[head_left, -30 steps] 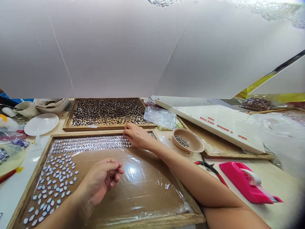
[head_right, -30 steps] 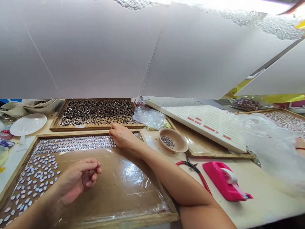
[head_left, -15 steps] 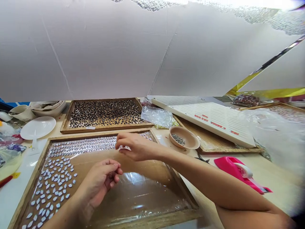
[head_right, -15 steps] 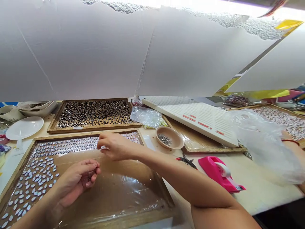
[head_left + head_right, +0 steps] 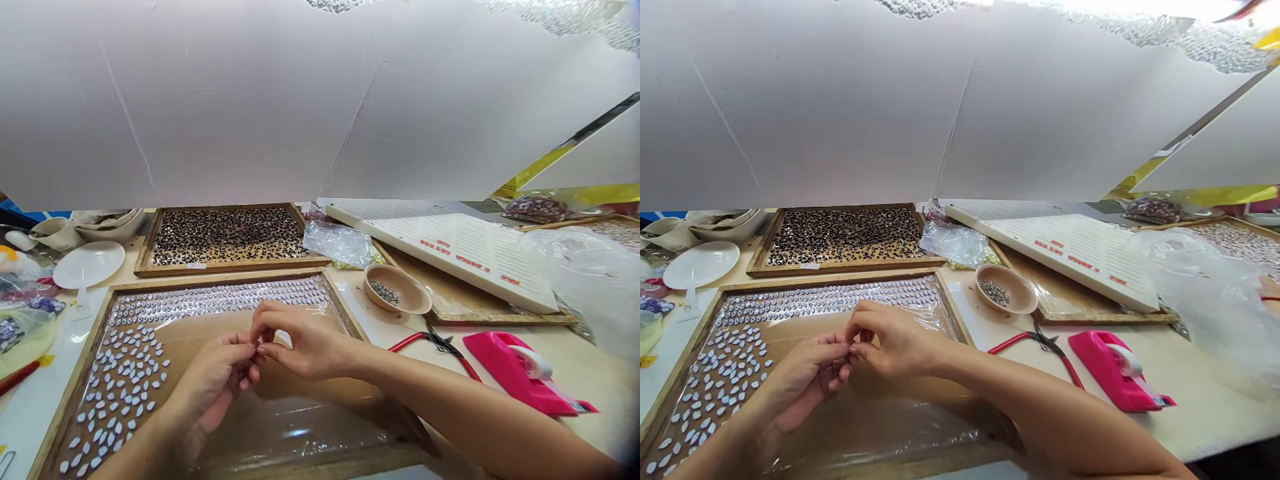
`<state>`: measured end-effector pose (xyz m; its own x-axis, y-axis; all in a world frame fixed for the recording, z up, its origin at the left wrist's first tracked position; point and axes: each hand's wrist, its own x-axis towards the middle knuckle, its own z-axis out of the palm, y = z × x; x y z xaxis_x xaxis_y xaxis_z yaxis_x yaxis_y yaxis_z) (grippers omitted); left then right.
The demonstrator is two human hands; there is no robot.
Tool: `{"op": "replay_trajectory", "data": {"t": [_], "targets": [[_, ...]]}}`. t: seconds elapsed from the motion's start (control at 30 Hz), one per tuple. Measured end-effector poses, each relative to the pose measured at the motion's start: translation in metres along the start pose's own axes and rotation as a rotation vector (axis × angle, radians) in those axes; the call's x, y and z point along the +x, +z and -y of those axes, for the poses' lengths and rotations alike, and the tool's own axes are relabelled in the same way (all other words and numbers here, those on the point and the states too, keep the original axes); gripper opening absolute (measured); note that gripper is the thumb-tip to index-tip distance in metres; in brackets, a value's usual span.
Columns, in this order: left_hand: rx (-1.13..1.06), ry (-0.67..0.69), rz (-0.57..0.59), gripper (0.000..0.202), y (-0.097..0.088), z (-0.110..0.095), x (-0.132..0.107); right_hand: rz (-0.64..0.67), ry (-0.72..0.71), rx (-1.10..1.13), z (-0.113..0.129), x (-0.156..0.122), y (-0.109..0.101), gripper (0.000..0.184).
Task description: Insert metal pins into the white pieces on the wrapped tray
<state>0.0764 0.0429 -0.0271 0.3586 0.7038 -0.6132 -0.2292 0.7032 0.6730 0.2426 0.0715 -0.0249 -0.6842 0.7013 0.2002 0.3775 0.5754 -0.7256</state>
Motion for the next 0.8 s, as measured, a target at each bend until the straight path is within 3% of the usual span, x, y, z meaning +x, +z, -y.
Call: {"op": "replay_trajectory", "data": {"t": [0.33,0.47,0.57,0.7,0.8], "targets": [[0.01,-0.007,0.059,0.005,0.0,0.002,0.001,-0.166,-0.023,-0.07,-0.003,-0.01,0.015,0.01],[0.013,-0.022,0.104,0.005,-0.002,0.004,0.002,-0.136,0.011,0.013,-0.007,-0.009,0.011,0.009],[-0.01,-0.026,0.087,0.005,-0.003,0.005,0.003,-0.148,0.048,0.002,-0.022,-0.005,0.0,0.009],[-0.062,-0.028,-0.034,0.017,0.0,0.005,0.004,-0.255,0.149,-0.267,-0.055,0.004,-0.017,0.01],[-0.099,-0.015,-0.097,0.029,0.002,0.004,0.004,-0.228,0.187,-0.39,-0.073,0.011,-0.022,0.01]]}}
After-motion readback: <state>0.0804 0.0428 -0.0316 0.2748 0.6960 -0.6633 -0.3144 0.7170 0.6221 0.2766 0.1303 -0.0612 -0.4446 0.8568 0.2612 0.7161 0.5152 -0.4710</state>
